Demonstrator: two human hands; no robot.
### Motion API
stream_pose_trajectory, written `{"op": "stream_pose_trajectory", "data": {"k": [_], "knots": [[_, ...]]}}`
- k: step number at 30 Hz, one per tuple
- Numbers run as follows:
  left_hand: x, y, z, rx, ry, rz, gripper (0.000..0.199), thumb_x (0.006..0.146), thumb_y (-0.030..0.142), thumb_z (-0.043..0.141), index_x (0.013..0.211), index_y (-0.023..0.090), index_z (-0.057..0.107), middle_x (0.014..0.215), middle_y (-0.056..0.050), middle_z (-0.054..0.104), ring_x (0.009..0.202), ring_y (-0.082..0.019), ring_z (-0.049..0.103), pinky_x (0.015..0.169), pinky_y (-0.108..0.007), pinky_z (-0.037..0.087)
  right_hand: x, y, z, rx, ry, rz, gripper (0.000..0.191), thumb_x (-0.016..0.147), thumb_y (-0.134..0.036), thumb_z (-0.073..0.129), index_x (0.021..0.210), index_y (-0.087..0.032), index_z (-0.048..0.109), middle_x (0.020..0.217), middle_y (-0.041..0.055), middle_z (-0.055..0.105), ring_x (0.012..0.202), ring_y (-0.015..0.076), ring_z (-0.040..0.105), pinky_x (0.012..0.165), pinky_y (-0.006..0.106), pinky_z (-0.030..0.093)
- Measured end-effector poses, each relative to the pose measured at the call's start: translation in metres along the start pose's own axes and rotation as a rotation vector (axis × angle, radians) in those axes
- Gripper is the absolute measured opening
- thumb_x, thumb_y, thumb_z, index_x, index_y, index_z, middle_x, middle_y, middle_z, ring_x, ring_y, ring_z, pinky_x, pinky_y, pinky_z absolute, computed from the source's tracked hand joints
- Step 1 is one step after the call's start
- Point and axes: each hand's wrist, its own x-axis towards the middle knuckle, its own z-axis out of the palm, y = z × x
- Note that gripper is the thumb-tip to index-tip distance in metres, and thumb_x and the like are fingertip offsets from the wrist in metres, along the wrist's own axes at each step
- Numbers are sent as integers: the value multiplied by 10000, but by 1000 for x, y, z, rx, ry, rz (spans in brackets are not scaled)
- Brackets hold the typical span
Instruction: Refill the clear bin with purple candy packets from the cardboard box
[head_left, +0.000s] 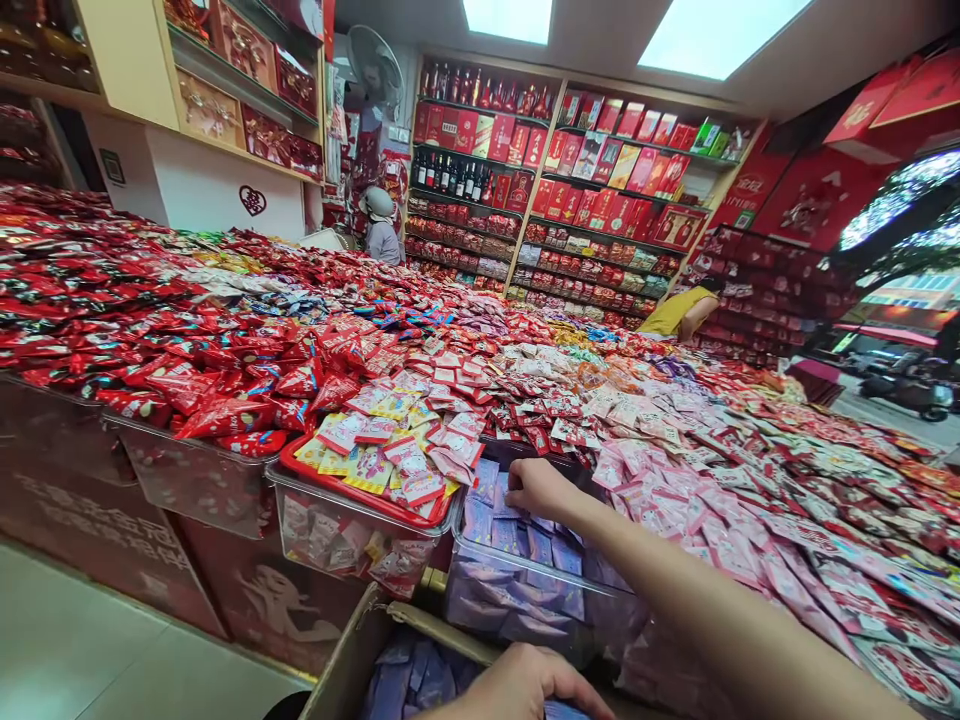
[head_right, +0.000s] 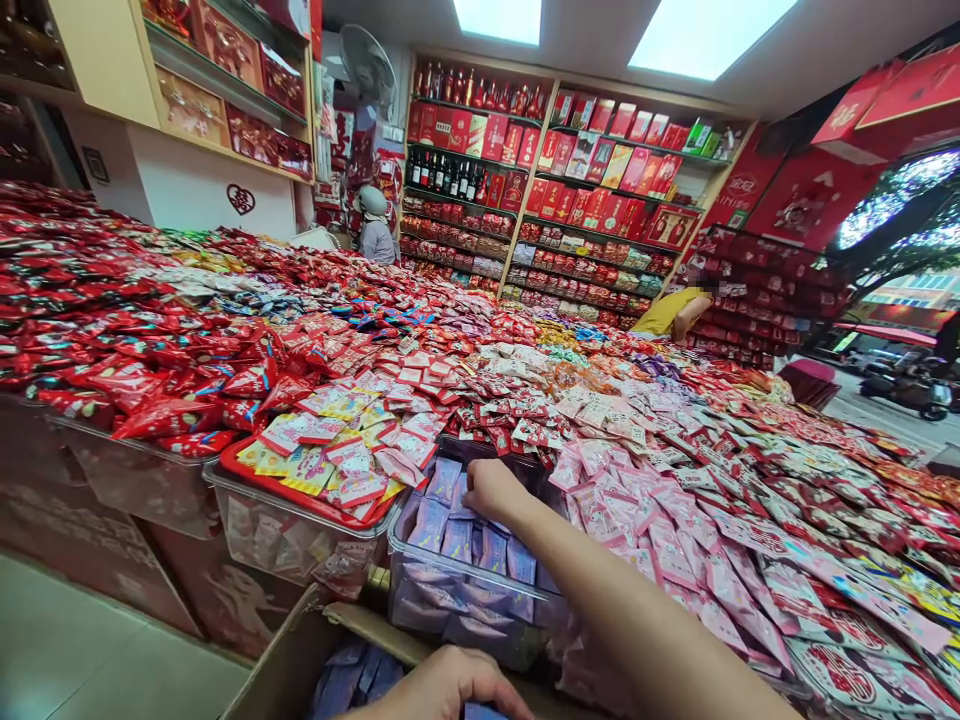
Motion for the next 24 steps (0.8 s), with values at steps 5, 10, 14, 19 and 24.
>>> {"op": "stream_pose_trajectory", "data": {"k": [5, 10, 14, 19, 24], "knots": [[-3, 5, 2, 13, 29, -92, 420, 709, 477, 532, 956, 160, 652, 891, -75, 668, 806, -205, 605, 708, -233, 429, 3, 2, 5, -10, 23, 42, 129, 632, -209, 623, 742, -141, 614, 699, 59, 641, 661, 162, 580, 541, 215, 361], [-2, 3, 0, -33, -16, -23, 404, 744, 476, 495, 967, 175, 646, 909, -68, 663, 836, -199, 598, 736, -231, 420, 9, 3, 8, -8, 52, 66, 98, 656, -191, 588, 721, -125, 621, 723, 94, 645, 686, 185, 583, 575, 238, 373], [-2, 1, 0, -41, -22, -48, 389, 735, 466, 508, 949, 175, 652, 897, -65, 660, 812, -194, 590, 711, -232, 415, 1, -1, -15, 20, 78, 41, 67, 648, -183, 579, 674, -139, 622, 686, 70, 646, 652, 170, 574, 560, 232, 369], [-6, 9, 3, -130, 100, -188, 374, 656, 347, 616, 978, 158, 597, 794, -25, 601, 699, -144, 526, 612, -210, 389, -77, -9, -62, 215, 211, -76, 174, 771, -299, 453, 797, -184, 580, 726, 13, 625, 649, 126, 545, 571, 208, 373], [-6, 19, 9, -223, 304, -7, 336, 691, 278, 564, 990, 139, 499, 722, 3, 481, 629, -107, 433, 584, -204, 367, -188, -5, -23, 458, 60, 138, 320, 759, -456, 428, 661, -188, 574, 588, 16, 579, 553, 135, 508, 487, 207, 363]]}}
